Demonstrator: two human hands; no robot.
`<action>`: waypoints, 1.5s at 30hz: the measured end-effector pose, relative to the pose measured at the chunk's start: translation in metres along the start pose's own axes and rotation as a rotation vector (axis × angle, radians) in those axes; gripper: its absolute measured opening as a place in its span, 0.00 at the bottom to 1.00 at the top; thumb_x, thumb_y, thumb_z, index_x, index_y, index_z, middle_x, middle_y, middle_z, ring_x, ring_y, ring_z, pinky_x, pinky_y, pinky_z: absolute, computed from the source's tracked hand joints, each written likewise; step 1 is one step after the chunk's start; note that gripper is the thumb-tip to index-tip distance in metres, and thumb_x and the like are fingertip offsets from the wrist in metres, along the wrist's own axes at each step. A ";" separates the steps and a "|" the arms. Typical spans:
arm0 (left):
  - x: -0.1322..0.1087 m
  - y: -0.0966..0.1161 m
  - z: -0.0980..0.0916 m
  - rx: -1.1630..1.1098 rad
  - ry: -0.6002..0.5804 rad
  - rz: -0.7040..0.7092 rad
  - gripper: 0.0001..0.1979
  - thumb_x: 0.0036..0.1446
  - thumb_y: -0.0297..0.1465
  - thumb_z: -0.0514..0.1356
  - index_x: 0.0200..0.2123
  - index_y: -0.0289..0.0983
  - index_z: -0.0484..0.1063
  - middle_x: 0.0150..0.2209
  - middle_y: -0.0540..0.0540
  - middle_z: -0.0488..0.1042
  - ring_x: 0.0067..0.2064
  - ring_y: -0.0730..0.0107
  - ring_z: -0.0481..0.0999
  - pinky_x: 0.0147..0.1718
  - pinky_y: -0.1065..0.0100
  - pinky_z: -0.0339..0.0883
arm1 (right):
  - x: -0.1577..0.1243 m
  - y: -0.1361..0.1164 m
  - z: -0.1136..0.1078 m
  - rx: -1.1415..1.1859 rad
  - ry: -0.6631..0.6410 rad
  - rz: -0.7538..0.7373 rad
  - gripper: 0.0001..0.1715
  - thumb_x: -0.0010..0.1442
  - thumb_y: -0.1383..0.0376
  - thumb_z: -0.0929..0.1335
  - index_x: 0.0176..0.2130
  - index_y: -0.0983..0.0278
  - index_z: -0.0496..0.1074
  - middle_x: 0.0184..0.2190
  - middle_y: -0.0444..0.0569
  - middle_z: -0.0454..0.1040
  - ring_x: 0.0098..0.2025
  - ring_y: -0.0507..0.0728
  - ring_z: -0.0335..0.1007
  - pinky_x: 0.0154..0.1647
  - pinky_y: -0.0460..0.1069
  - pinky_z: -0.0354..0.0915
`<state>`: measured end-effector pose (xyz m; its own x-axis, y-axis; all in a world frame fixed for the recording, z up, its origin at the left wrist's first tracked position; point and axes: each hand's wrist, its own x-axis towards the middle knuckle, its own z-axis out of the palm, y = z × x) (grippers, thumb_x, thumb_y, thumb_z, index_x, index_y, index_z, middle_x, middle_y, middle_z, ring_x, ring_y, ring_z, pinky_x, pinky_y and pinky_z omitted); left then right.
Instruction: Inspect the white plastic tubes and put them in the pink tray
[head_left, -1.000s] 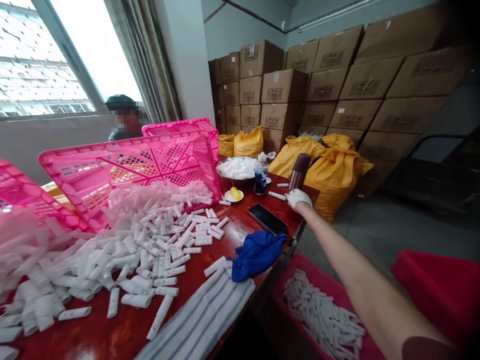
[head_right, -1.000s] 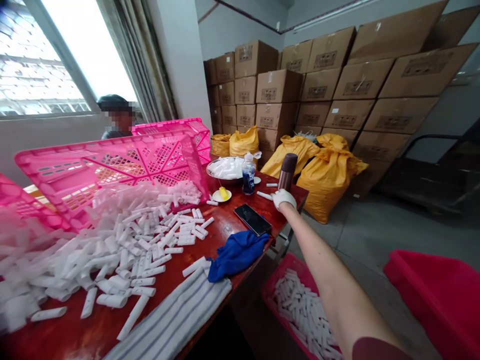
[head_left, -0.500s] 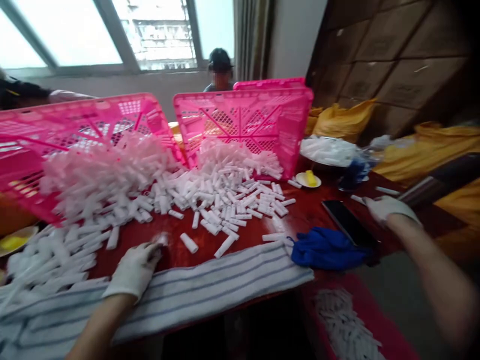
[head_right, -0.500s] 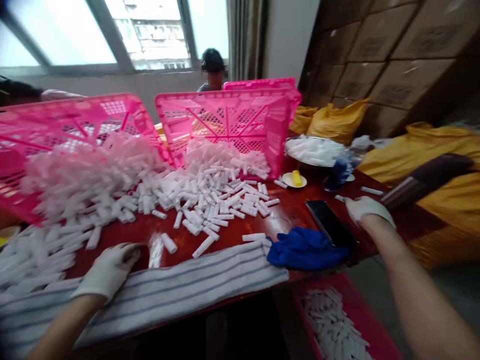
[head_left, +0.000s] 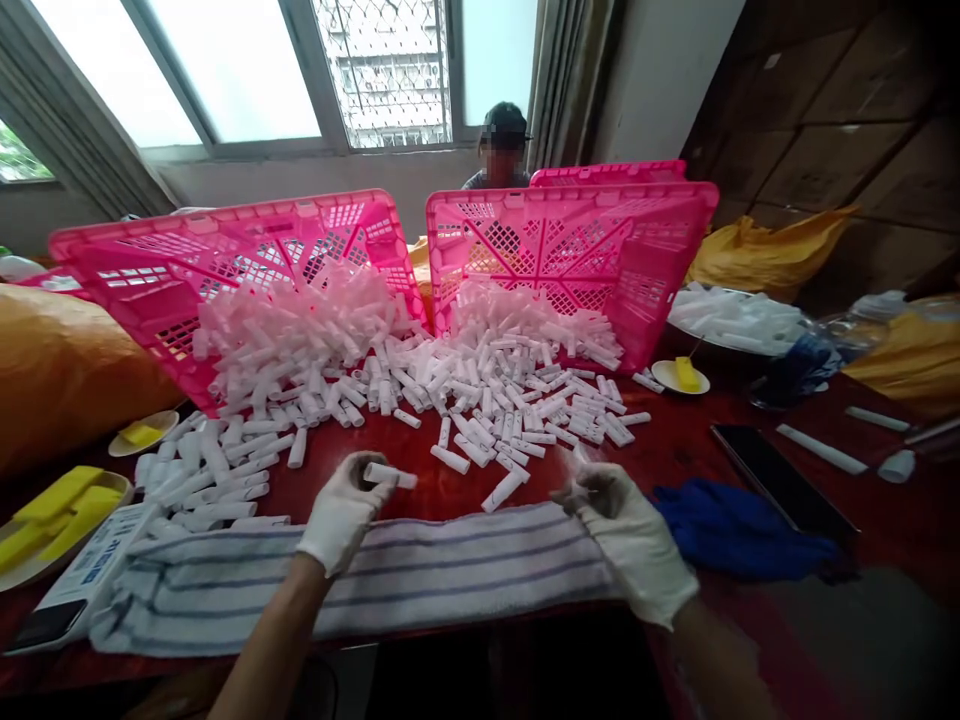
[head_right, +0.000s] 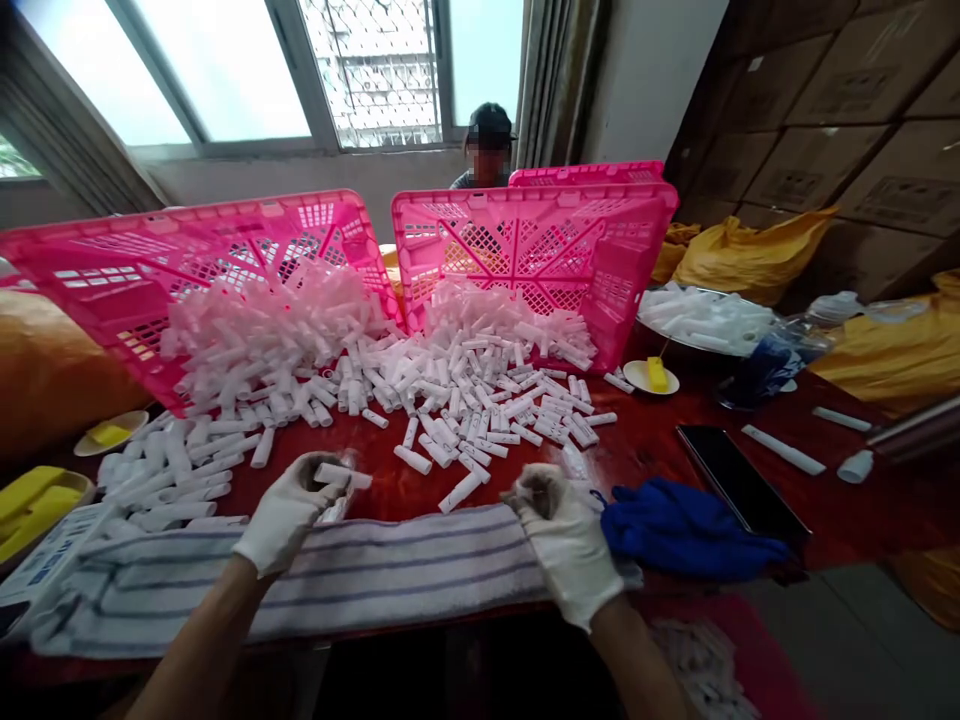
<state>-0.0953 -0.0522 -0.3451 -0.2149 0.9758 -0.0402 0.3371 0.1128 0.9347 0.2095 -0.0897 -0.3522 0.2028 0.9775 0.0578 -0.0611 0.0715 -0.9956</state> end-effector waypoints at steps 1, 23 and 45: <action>-0.008 0.007 0.010 -0.222 -0.068 -0.059 0.28 0.41 0.39 0.67 0.44 0.36 0.63 0.33 0.49 0.72 0.33 0.71 0.73 0.34 0.70 0.67 | -0.001 -0.006 0.013 0.077 -0.034 -0.001 0.21 0.47 0.56 0.73 0.36 0.59 0.62 0.29 0.43 0.69 0.30 0.55 0.72 0.31 0.51 0.70; -0.089 0.036 0.113 -0.265 -0.358 -0.024 0.18 0.52 0.42 0.59 0.40 0.35 0.71 0.27 0.47 0.71 0.27 0.73 0.68 0.25 0.73 0.62 | -0.001 -0.030 0.031 -0.096 -0.255 -0.028 0.17 0.61 0.52 0.60 0.38 0.63 0.64 0.32 0.45 0.65 0.33 0.52 0.62 0.36 0.47 0.61; -0.080 0.046 0.103 -0.779 -1.084 -0.543 0.25 0.57 0.51 0.48 0.33 0.33 0.66 0.16 0.59 0.47 0.13 0.84 0.42 0.12 0.77 0.42 | -0.006 -0.027 -0.002 -0.026 -0.239 -0.162 0.06 0.54 0.60 0.69 0.31 0.61 0.73 0.34 0.48 0.68 0.37 0.54 0.66 0.38 0.48 0.66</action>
<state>0.0316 -0.1058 -0.3357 0.7571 0.5455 -0.3595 -0.2122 0.7258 0.6544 0.2122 -0.0979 -0.3254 -0.0287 0.9730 0.2290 -0.0213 0.2285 -0.9733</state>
